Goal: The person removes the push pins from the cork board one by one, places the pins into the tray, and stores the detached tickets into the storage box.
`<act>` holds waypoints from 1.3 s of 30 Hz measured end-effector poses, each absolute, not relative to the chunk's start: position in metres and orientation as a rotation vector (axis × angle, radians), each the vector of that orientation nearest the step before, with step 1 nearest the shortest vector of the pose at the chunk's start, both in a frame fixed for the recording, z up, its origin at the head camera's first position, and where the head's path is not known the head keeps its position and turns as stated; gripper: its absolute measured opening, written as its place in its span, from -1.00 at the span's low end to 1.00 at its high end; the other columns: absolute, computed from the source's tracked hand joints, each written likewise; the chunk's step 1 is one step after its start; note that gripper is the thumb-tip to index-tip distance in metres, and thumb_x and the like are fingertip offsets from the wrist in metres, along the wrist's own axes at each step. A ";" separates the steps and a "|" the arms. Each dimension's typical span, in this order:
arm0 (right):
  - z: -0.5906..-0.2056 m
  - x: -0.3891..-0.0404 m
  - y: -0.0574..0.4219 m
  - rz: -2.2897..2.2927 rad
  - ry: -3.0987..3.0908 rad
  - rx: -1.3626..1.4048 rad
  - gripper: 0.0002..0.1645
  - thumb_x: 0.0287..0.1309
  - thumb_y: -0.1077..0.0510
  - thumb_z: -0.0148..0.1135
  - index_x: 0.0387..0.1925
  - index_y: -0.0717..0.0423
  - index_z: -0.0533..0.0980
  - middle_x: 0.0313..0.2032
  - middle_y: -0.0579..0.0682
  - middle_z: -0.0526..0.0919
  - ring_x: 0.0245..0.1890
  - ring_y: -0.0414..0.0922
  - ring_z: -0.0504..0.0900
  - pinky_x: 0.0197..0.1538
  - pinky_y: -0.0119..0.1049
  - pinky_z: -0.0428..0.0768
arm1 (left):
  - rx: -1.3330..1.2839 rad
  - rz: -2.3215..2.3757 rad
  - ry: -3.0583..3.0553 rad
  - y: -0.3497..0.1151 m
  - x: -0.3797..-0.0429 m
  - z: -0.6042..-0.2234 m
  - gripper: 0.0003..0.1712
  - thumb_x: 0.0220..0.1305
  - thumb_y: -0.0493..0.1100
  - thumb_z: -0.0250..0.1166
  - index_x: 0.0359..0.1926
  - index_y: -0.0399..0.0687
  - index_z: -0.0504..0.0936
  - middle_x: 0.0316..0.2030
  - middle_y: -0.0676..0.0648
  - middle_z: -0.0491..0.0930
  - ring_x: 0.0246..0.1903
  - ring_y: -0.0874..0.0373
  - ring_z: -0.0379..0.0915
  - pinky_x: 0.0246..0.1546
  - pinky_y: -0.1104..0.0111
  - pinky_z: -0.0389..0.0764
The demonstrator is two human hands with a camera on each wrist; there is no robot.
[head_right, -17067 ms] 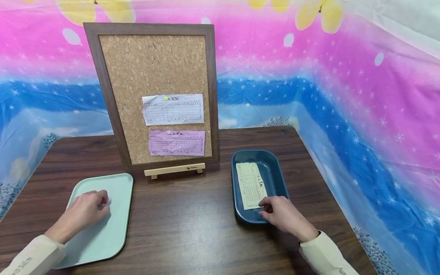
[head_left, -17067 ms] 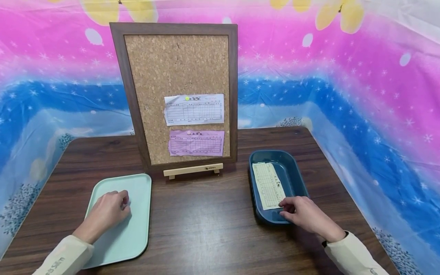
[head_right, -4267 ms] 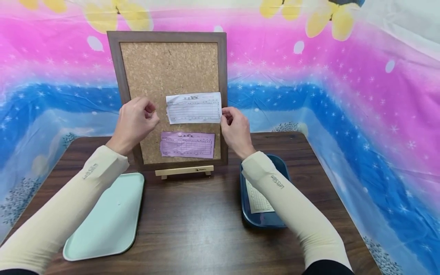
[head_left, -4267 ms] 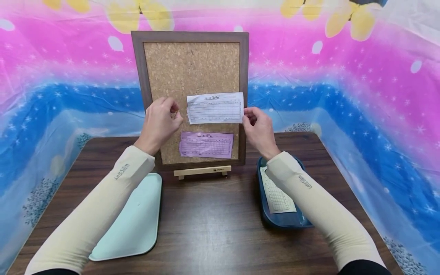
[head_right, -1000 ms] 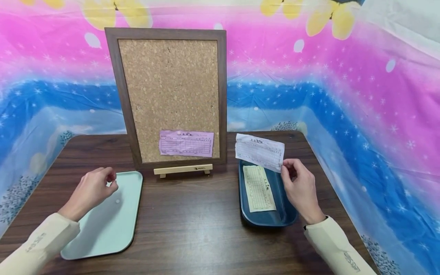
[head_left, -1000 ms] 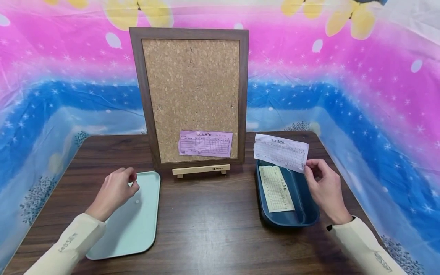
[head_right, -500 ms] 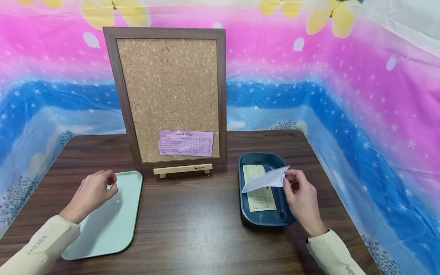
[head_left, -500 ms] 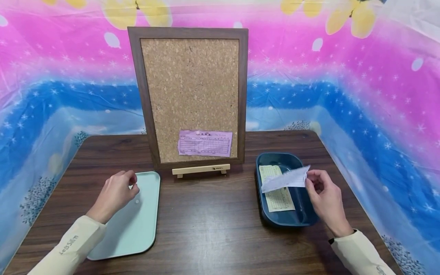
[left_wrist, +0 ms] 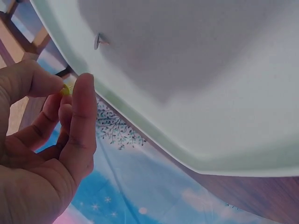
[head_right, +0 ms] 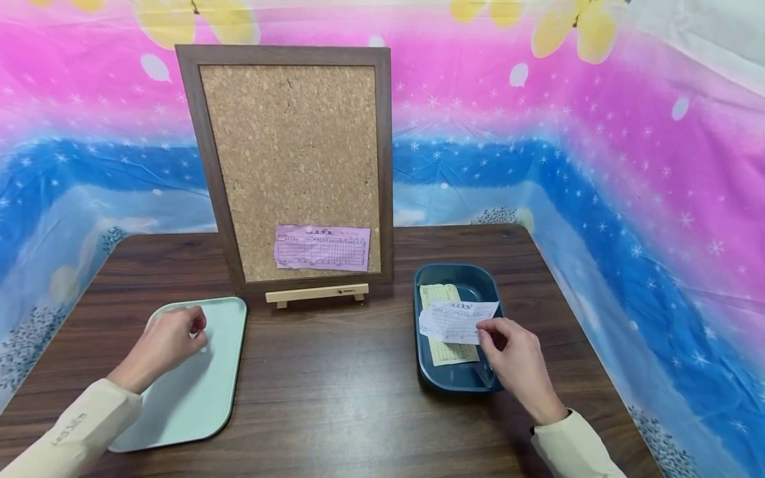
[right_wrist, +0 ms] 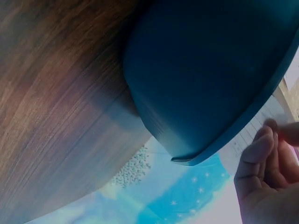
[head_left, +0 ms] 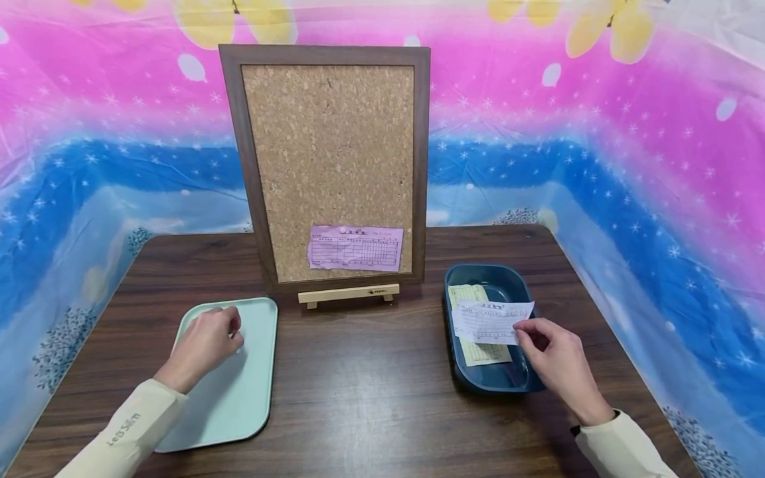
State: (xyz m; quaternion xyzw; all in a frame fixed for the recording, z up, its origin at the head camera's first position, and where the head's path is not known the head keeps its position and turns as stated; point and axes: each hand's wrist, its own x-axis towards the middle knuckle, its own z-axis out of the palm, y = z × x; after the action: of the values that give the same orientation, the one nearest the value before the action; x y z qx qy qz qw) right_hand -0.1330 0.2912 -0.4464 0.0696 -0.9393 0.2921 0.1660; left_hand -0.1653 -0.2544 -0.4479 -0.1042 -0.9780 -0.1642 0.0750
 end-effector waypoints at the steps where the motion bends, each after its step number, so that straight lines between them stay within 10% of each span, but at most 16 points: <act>1: -0.447 -0.133 0.291 0.831 -2.692 0.200 -0.87 0.10 0.25 0.29 -0.25 0.09 0.62 -0.38 -0.05 0.61 -0.52 -0.17 0.45 -0.50 -0.39 0.48 | -0.321 -0.492 -2.937 -0.254 -0.165 -0.449 -0.86 -0.16 -0.37 0.25 -0.55 -0.14 0.44 -0.65 0.01 0.32 -0.63 0.13 0.24 -0.60 0.26 0.29; 39: -0.449 -0.127 0.291 0.818 -3.047 0.224 -0.90 0.13 0.16 0.26 -0.30 0.05 0.63 -0.65 -0.20 0.45 -0.67 -0.21 0.35 -0.64 -0.37 0.28 | -0.385 -0.443 -3.002 -0.254 -0.156 -0.464 -0.75 -0.17 -0.44 0.23 -0.65 -0.06 0.36 -0.71 0.04 0.26 -0.67 0.16 0.16 -0.65 0.32 0.21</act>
State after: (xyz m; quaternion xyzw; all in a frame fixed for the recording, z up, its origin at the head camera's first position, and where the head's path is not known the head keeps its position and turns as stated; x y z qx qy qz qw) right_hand -0.1270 0.2906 -0.4494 0.0709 -0.9633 0.2585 -0.0108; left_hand -0.1564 -0.2540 -0.4638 -0.1259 -0.9806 -0.1448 0.0411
